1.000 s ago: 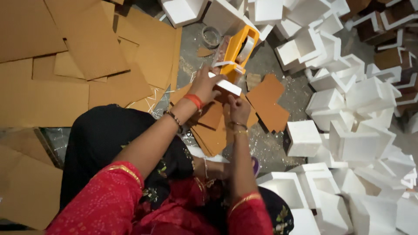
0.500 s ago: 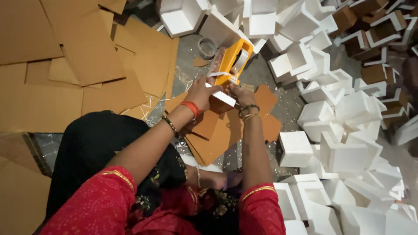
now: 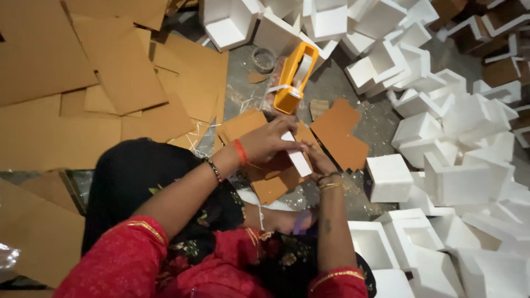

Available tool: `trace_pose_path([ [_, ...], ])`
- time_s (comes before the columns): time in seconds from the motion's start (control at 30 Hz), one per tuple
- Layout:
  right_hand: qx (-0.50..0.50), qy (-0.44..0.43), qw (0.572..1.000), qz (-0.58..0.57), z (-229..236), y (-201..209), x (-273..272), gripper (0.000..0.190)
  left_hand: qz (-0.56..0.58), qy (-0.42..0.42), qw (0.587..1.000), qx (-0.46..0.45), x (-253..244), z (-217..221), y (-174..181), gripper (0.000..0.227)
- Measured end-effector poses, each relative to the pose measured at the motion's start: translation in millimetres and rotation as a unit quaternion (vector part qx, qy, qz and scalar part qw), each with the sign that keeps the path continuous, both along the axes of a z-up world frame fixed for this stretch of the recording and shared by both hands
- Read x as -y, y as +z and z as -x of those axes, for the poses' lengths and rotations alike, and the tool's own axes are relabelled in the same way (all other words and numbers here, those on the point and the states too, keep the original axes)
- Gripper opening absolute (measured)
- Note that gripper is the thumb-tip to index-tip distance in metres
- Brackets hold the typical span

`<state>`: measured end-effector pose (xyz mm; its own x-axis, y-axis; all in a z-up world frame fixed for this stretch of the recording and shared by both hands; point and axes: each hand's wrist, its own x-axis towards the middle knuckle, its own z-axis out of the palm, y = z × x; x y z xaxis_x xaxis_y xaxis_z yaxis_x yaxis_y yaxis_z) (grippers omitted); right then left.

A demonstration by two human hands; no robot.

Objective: The person sits on the floor and assembles small boxes by folding brown cardboard pieces and inserting white foam inserts. They use a tape dispenser to seal the cardboard flaps and place the finished boxes aside.

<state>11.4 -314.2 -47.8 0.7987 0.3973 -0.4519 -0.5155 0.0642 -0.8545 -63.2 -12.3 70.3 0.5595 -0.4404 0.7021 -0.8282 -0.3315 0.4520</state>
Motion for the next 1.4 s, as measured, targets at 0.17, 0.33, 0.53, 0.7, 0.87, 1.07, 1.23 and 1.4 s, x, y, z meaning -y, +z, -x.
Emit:
trace_pose_path([
  [0.17,0.004,-0.05,0.993,-0.104,-4,32,-11,0.038,0.101,0.175,0.978,-0.056,-17,-7,7,0.068],
  [0.33,0.283,-0.075,0.947,0.131,18,105,-63,0.03,0.34,0.105,0.896,-0.266,-73,-26,8,0.056],
  [0.53,0.386,-0.022,0.879,0.281,15,112,-66,0.033,0.034,0.179,0.95,-0.252,-66,-61,-10,0.048],
  [0.7,0.349,0.053,0.929,0.116,-5,64,-79,0.044,-0.064,0.157,0.966,-0.196,-23,-49,-16,0.057],
  [0.87,0.142,-0.12,0.983,-0.008,-85,50,-100,0.041,-0.066,0.183,0.947,-0.256,-25,-46,-15,0.056],
  [1.07,0.359,-0.167,0.837,0.377,-81,83,-125,0.031,-0.068,0.193,0.952,-0.226,-24,-47,-16,0.055],
  [1.23,0.174,-0.182,0.871,0.421,38,61,-104,0.044,-0.11,0.219,0.936,-0.254,-20,-54,-9,0.057],
  [1.4,0.207,-0.138,0.871,0.424,44,26,-115,0.044,-0.123,0.195,0.94,-0.253,-16,-61,-16,0.042],
])
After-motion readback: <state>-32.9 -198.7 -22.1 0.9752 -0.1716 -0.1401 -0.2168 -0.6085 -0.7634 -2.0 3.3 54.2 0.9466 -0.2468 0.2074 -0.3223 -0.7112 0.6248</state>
